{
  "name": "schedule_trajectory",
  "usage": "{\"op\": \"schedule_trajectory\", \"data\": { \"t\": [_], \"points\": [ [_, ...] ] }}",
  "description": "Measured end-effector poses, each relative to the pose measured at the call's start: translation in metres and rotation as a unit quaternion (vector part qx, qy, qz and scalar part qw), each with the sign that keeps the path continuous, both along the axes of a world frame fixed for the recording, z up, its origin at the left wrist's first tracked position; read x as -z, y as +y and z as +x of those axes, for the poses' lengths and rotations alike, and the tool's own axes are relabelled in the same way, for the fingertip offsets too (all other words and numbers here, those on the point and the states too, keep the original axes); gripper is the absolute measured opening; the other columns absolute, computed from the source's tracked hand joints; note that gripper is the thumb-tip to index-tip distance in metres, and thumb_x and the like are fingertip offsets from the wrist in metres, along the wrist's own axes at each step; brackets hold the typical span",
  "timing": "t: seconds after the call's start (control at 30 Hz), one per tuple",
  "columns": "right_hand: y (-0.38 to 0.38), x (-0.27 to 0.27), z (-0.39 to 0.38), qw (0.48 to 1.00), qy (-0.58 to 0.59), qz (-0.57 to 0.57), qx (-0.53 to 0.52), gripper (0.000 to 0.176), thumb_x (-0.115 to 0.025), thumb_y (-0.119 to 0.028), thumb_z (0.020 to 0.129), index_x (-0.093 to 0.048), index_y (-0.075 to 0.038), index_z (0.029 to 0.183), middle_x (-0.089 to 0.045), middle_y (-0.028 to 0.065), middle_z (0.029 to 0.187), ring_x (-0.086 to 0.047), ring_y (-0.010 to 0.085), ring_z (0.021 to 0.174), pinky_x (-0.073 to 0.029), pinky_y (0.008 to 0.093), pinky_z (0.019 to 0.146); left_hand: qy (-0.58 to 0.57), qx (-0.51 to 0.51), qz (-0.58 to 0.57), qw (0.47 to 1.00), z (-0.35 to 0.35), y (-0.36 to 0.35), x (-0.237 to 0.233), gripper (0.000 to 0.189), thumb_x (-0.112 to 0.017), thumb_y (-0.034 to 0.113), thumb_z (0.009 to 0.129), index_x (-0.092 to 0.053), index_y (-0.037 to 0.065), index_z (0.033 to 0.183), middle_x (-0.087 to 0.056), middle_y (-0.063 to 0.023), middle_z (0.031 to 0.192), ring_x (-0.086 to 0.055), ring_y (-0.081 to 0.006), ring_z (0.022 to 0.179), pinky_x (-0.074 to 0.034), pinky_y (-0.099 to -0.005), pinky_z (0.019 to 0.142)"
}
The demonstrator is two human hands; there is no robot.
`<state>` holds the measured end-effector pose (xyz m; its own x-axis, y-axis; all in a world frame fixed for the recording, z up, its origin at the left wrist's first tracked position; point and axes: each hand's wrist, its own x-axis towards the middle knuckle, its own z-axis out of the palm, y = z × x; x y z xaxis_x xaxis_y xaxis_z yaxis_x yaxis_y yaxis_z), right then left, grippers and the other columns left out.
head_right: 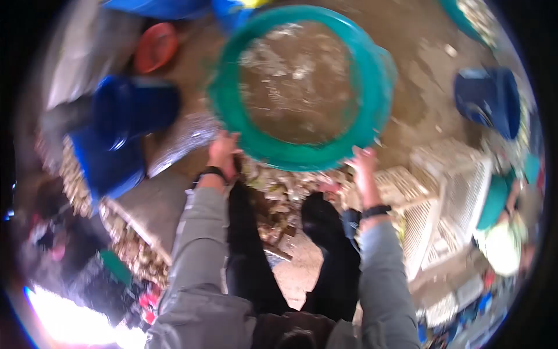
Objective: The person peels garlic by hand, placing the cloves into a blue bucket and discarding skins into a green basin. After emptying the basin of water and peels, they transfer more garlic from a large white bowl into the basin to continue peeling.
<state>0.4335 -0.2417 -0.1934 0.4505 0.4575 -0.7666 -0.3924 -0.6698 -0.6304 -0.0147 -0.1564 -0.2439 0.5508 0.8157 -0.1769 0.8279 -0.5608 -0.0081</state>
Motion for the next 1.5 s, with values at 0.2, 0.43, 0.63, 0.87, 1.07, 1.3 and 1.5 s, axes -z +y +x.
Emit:
{"op": "schedule_trajectory", "data": {
  "t": [0.2,0.43,0.63,0.87,1.07,1.3,1.5],
  "points": [
    [0.0,-0.013,0.05,0.994,0.006,-0.03,-0.107,0.015,-0.055,-0.011,0.088,-0.049,-0.01,0.103,-0.056,0.0023,0.078,-0.05,0.0103,0.053,-0.046,0.0279,0.048,-0.368,-0.679,-0.301,0.559,0.08,-0.05,-0.073,0.05,-0.064,0.03,0.079,-0.046,0.0,0.115,-0.063,-0.0214,0.092,-0.065,-0.0319,0.081,-0.053,-0.0401,0.065],
    [0.029,-0.063,0.028,0.988,0.001,-0.094,-0.124,0.021,-0.059,-0.018,0.086,-0.05,-0.011,0.104,-0.06,0.0029,0.083,-0.054,0.0119,0.057,-0.048,0.0285,0.05,-0.356,-0.679,-0.273,0.581,0.075,-0.093,-0.01,0.029,-0.059,0.021,0.085,-0.049,0.01,0.11,-0.06,-0.0063,0.082,-0.062,-0.0168,0.064,-0.051,-0.0295,0.046],
    [0.026,-0.047,0.028,0.977,-0.063,-0.062,-0.195,0.021,-0.065,-0.023,0.082,-0.055,-0.013,0.098,-0.059,-0.0032,0.085,-0.052,0.0071,0.061,-0.039,0.022,0.049,-0.409,-0.678,-0.282,0.542,0.066,-0.088,-0.032,0.044,-0.061,0.019,0.082,-0.04,0.006,0.119,-0.062,-0.0152,0.084,-0.065,-0.0273,0.07,-0.054,-0.0375,0.053],
    [0.039,-0.084,-0.028,0.971,-0.149,0.04,-0.18,0.019,-0.062,-0.018,0.084,-0.058,-0.009,0.101,-0.061,-0.0015,0.09,-0.052,0.0072,0.076,-0.04,0.0259,0.061,-0.435,-0.668,-0.291,0.529,0.048,-0.11,-0.002,0.056,-0.06,0.022,0.084,-0.033,0.008,0.131,-0.059,-0.0158,0.083,-0.064,-0.0291,0.074,-0.053,-0.0393,0.056],
    [0.061,-0.129,-0.074,0.962,-0.172,0.12,-0.172,0.022,-0.062,-0.013,0.084,-0.057,-0.006,0.104,-0.06,0.0007,0.097,-0.053,0.009,0.085,-0.041,0.026,0.076,-0.479,-0.679,-0.33,0.448,0.037,-0.098,-0.017,0.045,-0.057,0.021,0.088,-0.038,0.013,0.127,-0.059,-0.0063,0.088,-0.062,-0.0168,0.068,-0.054,-0.0333,0.049],
    [0.102,-0.181,-0.122,0.952,-0.182,0.136,-0.203,0.021,-0.061,-0.009,0.083,-0.058,-0.004,0.103,-0.06,0.0019,0.098,-0.053,0.0098,0.087,-0.04,0.027,0.08,-0.51,-0.687,-0.361,0.371,0.032,-0.096,-0.001,0.029,-0.05,0.022,0.092,-0.046,0.015,0.12,-0.061,-0.0025,0.086,-0.059,-0.0121,0.057,-0.052,-0.029,0.048],
    [0.131,-0.2,-0.155,0.933,-0.174,0.212,-0.233,0.019,-0.062,-0.01,0.082,-0.057,-0.006,0.1,-0.06,-0.0003,0.091,-0.053,0.0078,0.08,-0.041,0.0246,0.071,-0.523,-0.706,-0.372,0.3,0.043,-0.095,-0.009,0.03,-0.052,0.017,0.09,-0.048,0.012,0.119,-0.061,-0.0054,0.078,-0.055,-0.0129,0.047,-0.047,-0.0273,0.037]
  ]
}}
